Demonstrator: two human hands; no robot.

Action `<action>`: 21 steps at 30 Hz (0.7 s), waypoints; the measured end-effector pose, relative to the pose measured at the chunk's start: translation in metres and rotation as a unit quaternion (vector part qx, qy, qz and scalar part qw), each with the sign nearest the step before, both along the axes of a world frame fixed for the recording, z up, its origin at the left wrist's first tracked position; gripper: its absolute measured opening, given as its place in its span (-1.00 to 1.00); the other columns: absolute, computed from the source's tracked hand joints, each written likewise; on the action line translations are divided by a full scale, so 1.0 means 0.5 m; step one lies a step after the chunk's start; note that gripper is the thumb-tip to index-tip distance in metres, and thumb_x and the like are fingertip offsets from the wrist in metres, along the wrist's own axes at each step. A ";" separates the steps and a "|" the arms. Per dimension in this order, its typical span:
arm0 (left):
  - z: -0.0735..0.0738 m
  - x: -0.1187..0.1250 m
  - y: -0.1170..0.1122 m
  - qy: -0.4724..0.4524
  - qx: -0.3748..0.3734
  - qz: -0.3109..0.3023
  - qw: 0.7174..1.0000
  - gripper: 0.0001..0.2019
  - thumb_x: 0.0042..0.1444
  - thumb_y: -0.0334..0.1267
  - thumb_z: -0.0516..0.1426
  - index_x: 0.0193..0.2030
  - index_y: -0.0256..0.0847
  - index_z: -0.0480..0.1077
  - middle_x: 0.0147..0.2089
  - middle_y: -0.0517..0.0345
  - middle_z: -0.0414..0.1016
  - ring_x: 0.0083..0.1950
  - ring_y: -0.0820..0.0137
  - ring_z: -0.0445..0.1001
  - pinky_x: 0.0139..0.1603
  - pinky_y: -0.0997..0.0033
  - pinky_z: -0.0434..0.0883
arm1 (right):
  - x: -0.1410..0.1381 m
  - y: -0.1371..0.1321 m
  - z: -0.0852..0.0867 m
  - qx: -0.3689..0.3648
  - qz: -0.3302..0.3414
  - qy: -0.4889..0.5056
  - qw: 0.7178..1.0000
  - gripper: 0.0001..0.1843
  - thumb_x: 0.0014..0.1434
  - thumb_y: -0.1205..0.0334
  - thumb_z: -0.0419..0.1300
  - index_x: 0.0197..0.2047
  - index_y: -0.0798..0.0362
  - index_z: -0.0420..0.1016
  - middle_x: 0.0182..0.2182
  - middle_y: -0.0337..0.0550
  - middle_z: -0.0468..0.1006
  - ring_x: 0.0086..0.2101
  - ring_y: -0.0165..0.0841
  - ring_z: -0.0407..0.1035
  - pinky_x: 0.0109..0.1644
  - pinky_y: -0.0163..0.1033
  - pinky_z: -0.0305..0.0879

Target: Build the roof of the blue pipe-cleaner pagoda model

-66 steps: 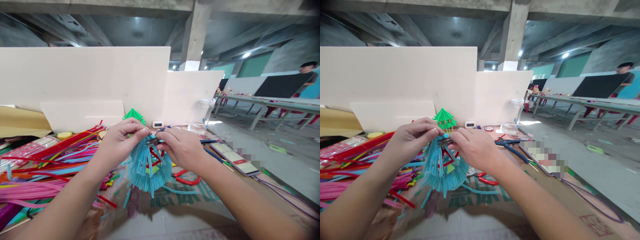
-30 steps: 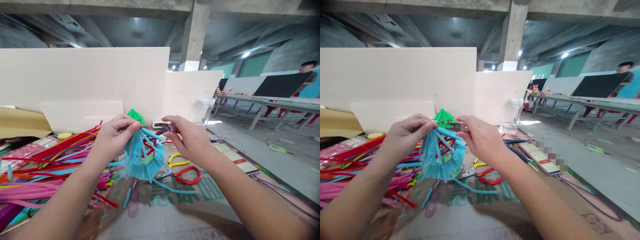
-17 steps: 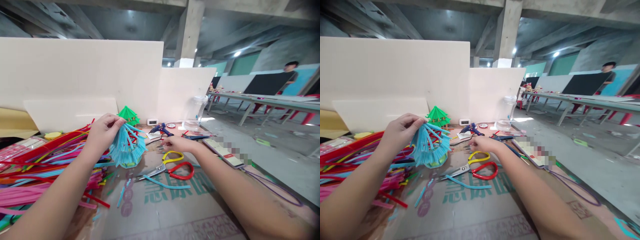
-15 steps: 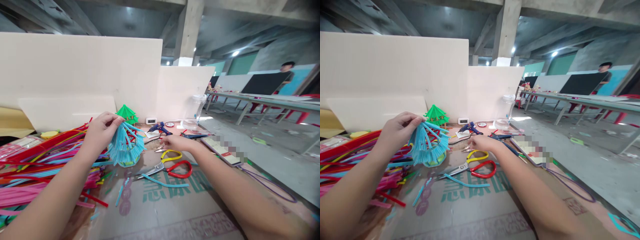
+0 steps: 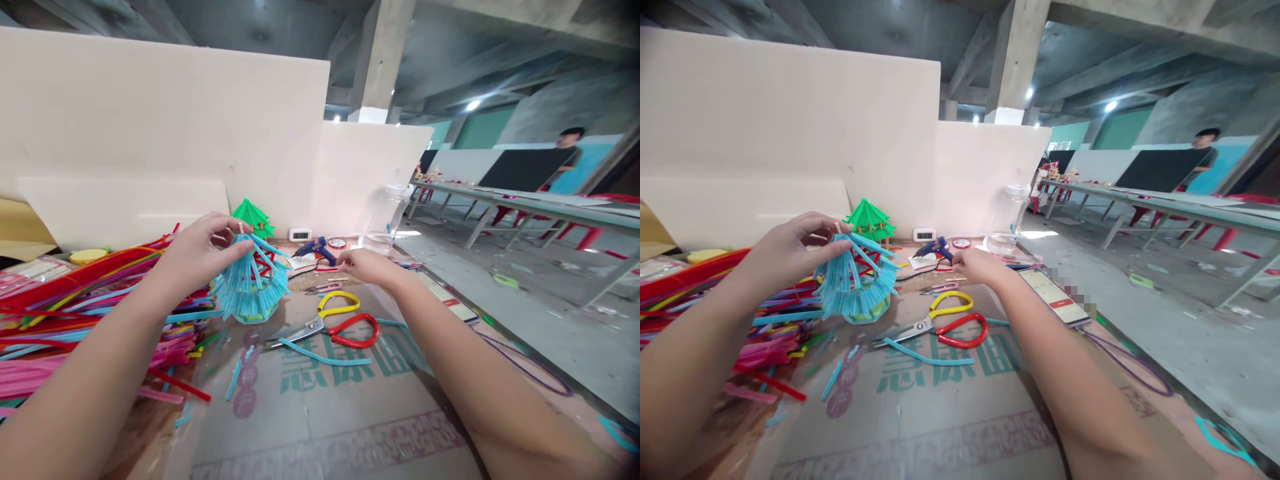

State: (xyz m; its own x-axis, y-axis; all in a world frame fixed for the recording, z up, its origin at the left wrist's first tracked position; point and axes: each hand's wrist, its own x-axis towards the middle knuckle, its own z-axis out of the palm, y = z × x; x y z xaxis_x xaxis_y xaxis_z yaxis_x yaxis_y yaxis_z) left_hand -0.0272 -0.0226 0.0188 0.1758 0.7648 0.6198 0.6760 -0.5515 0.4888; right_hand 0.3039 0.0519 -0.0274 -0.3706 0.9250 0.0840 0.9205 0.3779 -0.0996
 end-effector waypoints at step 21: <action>0.069 0.019 -0.089 -0.125 0.072 -0.035 0.989 -0.76 0.20 -0.10 0.10 -0.28 -0.17 0.53 -0.25 0.12 0.51 -0.23 0.35 0.47 -0.23 0.38 0.42 | -0.089 -0.081 0.032 -0.021 0.152 0.031 0.988 -0.82 0.17 0.26 0.15 -0.20 0.00 0.56 -0.29 -0.11 0.61 -0.31 -0.27 0.47 -0.28 -0.30 0.26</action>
State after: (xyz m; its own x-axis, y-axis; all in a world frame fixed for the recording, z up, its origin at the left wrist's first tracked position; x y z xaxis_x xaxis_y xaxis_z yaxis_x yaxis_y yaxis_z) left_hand -0.0178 -0.0672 0.0531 0.0526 0.6573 0.7518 0.5026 -0.6680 0.5488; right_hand 0.2592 0.0114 -0.0112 -0.6264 0.7755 0.0786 0.7572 0.6294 -0.1746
